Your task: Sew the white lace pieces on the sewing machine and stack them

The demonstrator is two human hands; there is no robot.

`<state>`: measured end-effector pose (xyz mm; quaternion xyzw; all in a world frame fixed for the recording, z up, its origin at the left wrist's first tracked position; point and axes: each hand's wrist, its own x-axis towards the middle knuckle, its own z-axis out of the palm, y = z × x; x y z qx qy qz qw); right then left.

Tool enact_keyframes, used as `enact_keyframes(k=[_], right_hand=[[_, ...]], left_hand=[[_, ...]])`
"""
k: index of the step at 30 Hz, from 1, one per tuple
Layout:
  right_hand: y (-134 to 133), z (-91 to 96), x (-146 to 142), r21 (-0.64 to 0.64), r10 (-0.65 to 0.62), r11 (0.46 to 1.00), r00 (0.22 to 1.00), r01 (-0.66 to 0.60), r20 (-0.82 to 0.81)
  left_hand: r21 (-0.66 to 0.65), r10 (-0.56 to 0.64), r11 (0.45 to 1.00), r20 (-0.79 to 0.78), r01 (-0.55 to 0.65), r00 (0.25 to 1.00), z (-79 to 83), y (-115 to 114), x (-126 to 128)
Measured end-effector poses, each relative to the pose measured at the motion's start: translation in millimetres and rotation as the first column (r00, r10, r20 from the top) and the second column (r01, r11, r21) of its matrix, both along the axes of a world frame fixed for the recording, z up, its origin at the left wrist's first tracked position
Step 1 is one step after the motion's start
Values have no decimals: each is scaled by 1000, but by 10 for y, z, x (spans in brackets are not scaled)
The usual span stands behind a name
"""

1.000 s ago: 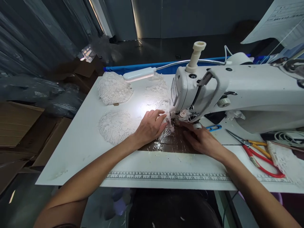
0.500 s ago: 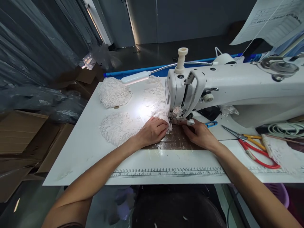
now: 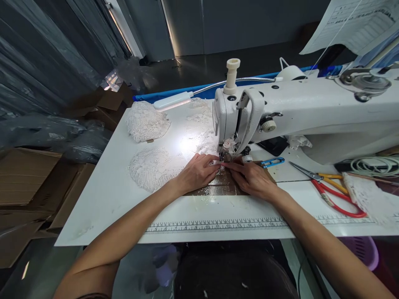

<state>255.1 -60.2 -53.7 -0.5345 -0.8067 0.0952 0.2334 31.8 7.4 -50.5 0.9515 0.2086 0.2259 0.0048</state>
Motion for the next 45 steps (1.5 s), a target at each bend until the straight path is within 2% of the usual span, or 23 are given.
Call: enact_keyframes(k=[6,15,19,22,30,38,45], right_hand=[[23,5,-46,34,15,999,997,-17,70],[23,-27,-32,33,36,999,999,-37,4],[8,-51,24,-57,17,998,992,-25,-127],[21,-72,84,-107,5,994,988,-21,-152],[29,-84,102,-1,118,993,992,-118,42],[-28,11,-29,88,40,994,971,-62,234],[-25,86,-110,144,5,988,958,-49,288]], left_hand=[[-4,-1,1000,27,1,1000,-2,-7,5],[74,-12,997,-43,15,999,14,-6,7],[131,-21,991,-55,28,998,6,-3,13],[136,-21,990,-49,28,999,-9,-3,16],[83,-18,996,-17,20,1000,-11,-12,10],[81,-17,996,-73,23,997,56,-23,-3],[63,0,998,-102,6,995,65,-3,-22]])
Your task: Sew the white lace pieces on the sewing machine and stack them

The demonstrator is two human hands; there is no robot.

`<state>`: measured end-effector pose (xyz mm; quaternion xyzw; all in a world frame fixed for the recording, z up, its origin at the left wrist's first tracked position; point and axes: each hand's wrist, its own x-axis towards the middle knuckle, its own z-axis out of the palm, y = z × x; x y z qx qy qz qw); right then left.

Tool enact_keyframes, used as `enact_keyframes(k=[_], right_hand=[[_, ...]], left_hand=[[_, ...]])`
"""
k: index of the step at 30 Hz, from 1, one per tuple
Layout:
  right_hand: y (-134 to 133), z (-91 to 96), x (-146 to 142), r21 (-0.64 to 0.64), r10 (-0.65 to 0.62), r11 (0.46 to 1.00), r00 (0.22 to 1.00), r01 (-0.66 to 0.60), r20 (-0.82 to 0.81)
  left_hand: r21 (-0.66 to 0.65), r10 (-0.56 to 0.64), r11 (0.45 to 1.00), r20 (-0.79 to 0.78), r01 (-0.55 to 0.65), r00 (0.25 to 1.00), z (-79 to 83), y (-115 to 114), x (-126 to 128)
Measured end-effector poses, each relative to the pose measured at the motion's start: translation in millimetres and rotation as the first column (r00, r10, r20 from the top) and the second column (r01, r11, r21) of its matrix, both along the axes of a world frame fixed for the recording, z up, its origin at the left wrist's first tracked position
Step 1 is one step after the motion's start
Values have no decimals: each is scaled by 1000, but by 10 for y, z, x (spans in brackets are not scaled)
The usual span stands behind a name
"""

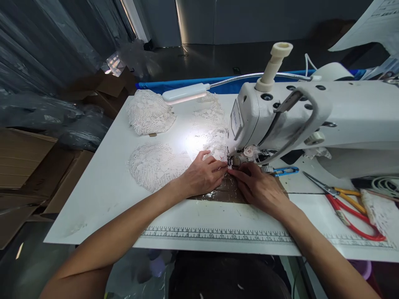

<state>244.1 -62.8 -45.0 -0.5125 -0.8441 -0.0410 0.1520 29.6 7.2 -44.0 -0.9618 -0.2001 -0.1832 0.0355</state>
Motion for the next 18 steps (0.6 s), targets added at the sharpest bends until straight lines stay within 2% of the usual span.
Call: enact_keyframes(k=[5,11,15,18], right_hand=[[25,48,-56,34,-20,999,997,18,75],[44,51,-129,11,-61,998,988,60,143],[11,37,-91,-39,-74,996,995,77,68],[19,48,52,-186,-108,979,988,86,-112]], left_hand=[[-48,4,999,-36,-6,999,26,46,-14],[-87,24,996,-124,-34,992,78,67,-31],[-96,37,994,-150,-51,988,79,66,-40],[-99,52,993,-149,-67,988,75,73,-43]])
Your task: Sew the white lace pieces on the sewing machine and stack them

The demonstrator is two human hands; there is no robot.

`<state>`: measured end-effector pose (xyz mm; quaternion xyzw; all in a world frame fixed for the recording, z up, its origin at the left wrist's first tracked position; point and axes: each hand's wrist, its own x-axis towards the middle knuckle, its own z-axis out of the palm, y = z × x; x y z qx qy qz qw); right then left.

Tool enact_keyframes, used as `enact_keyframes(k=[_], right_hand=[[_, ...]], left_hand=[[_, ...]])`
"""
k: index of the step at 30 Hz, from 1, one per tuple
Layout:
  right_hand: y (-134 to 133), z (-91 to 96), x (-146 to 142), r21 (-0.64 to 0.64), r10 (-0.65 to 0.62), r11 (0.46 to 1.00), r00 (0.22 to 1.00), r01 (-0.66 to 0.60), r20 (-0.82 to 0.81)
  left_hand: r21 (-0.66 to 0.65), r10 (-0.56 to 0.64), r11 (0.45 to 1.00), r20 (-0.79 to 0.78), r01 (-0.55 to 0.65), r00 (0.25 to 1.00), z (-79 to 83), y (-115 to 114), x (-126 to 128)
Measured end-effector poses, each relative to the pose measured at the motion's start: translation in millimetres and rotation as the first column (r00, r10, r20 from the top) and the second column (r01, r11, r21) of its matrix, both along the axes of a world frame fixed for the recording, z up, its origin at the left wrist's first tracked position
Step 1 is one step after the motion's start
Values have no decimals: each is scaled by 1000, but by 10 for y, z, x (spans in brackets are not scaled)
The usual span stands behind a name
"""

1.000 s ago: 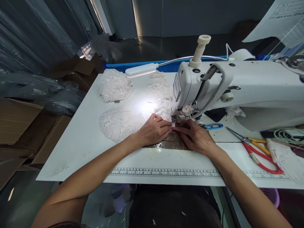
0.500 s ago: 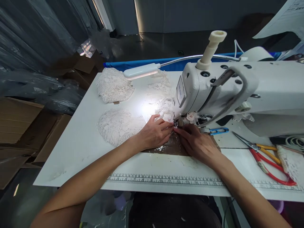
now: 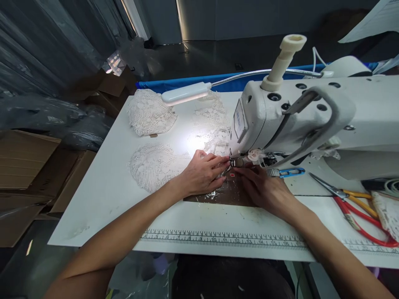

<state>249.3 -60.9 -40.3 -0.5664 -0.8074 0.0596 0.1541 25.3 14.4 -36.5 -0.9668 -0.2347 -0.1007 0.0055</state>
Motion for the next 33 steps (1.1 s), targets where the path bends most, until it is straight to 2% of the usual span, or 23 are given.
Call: enact_keyframes(k=[3,5,10,14,20,24,28,29,31,33], right_hand=[[94,14,165,-129,7,991,973,-38,-230],[185,5,233,-150,-16,988,958,-28,-287],[249,-1,231,-37,-75,997,956,68,-283],[63,98,214,12,-104,994,948,112,-299],[-217,137,309,222,-47,969,962,110,-270],[-333,119,332,306,-16,947,967,97,-255],[-445,154,264,320,33,946,960,60,-278],[-481,176,250,323,48,945,957,50,-287],[-574,241,243,332,63,942,952,42,-299],[-701,322,273,337,75,941,953,30,-295]], left_hand=[[-5,11,1000,11,-10,1000,0,11,1],[-12,16,1000,19,-15,1000,0,17,2],[-21,26,999,29,-25,999,-8,11,2],[-37,43,998,20,-42,999,-16,-1,2],[-38,52,998,0,-52,999,10,68,12],[-134,-2,991,-10,1,1000,114,248,20],[-280,-42,959,36,50,998,211,579,98],[-291,-19,956,62,37,998,214,677,132],[-233,81,971,90,-58,993,192,869,207],[-206,148,970,61,-132,987,151,1024,265]])
